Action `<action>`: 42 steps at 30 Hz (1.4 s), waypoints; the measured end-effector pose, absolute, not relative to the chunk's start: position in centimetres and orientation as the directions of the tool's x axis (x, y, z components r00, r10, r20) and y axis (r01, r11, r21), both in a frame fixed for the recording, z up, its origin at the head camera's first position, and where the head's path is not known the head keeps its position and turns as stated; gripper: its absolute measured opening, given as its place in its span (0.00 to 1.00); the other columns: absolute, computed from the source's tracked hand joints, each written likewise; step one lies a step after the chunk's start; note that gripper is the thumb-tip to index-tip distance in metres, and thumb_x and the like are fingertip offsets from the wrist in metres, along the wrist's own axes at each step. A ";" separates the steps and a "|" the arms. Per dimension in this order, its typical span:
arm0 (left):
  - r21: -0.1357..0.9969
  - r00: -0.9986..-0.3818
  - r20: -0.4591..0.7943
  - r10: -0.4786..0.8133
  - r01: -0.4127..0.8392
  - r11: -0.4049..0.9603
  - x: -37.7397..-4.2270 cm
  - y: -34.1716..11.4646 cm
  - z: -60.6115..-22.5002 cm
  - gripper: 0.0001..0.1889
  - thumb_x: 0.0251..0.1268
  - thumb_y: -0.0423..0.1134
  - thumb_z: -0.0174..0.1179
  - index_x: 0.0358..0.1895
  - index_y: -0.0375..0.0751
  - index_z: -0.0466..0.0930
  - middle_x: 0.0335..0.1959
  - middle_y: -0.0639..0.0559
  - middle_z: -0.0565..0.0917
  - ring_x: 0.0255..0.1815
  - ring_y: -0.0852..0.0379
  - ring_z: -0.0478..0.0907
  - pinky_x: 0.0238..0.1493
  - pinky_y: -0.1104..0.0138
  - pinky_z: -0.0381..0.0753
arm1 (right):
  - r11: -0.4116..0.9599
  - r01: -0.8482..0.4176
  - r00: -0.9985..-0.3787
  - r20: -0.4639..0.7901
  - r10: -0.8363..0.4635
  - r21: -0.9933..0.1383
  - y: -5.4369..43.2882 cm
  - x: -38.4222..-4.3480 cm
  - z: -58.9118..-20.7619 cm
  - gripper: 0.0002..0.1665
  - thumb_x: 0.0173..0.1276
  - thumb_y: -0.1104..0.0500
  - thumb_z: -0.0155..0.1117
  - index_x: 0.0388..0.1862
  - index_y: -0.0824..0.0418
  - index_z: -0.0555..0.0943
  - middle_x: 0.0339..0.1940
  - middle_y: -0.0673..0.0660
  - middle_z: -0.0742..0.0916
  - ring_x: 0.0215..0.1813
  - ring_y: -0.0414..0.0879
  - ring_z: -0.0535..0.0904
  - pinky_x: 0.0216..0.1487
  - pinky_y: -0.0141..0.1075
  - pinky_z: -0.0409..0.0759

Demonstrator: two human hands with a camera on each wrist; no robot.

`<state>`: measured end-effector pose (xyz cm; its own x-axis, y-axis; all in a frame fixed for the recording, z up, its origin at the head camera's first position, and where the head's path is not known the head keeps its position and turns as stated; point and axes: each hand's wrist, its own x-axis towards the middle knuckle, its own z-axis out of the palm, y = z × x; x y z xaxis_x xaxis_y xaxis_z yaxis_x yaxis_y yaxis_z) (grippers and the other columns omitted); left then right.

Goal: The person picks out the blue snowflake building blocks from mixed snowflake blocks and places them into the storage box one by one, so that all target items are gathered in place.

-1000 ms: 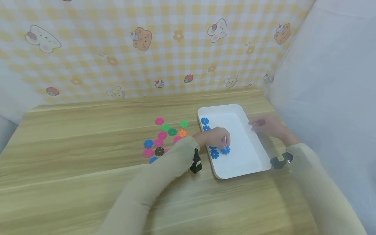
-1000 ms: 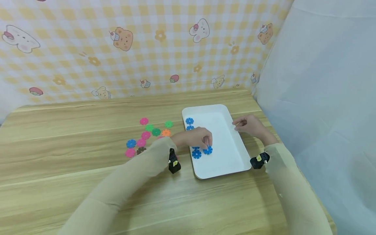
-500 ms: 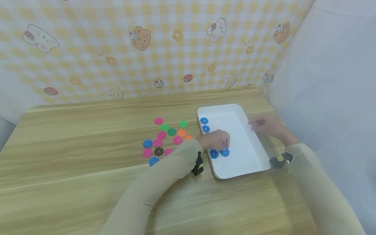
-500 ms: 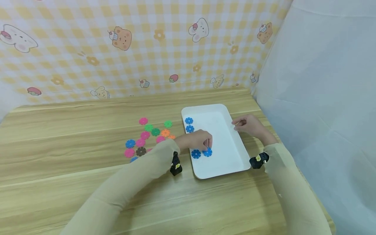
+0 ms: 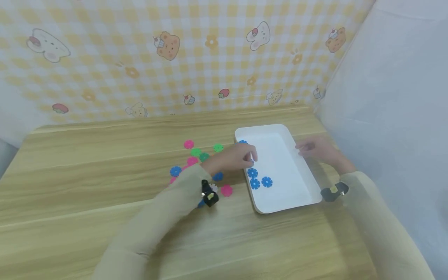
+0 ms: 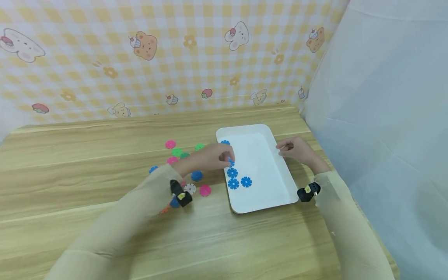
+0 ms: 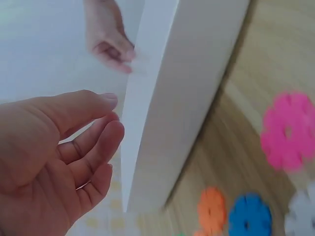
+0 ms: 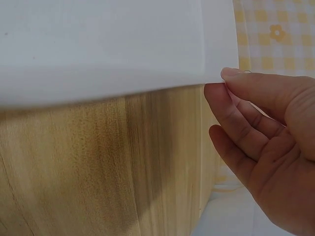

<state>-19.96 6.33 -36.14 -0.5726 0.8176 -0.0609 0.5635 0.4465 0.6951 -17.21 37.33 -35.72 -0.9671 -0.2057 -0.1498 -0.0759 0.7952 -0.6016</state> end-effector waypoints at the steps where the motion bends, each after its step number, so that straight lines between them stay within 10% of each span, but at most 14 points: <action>1: 0.694 -0.587 -0.046 0.809 0.564 0.449 -20.0 5.5 -36.1 0.08 0.60 0.32 0.56 0.42 0.39 0.77 0.31 0.55 0.77 0.33 0.60 0.73 0.35 0.73 0.74 | 0.797 -0.072 -0.967 -0.152 -0.203 -0.600 37.3 -17.2 -35.7 0.18 0.62 0.65 0.60 0.50 0.73 0.76 0.47 0.70 0.81 0.49 0.63 0.76 0.50 0.53 0.73; 14: 0.688 -0.636 -0.191 0.747 0.456 0.565 -20.4 -2.3 -37.6 0.08 0.54 0.30 0.61 0.39 0.38 0.77 0.30 0.51 0.76 0.32 0.56 0.72 0.34 0.68 0.75 | 0.807 -0.053 -0.969 -0.164 -0.184 -0.588 37.6 -17.0 -35.8 0.19 0.63 0.63 0.60 0.51 0.72 0.76 0.49 0.70 0.80 0.51 0.64 0.74 0.51 0.53 0.72; 42: 0.661 -0.594 -0.218 0.775 0.494 0.565 -20.4 -1.8 -39.4 0.14 0.48 0.30 0.67 0.35 0.40 0.71 0.29 0.52 0.74 0.32 0.56 0.70 0.35 0.70 0.74 | 0.797 -0.069 -0.969 -0.149 -0.196 -0.600 37.2 -17.1 -35.8 0.18 0.63 0.64 0.60 0.50 0.72 0.76 0.49 0.70 0.80 0.50 0.63 0.75 0.50 0.53 0.72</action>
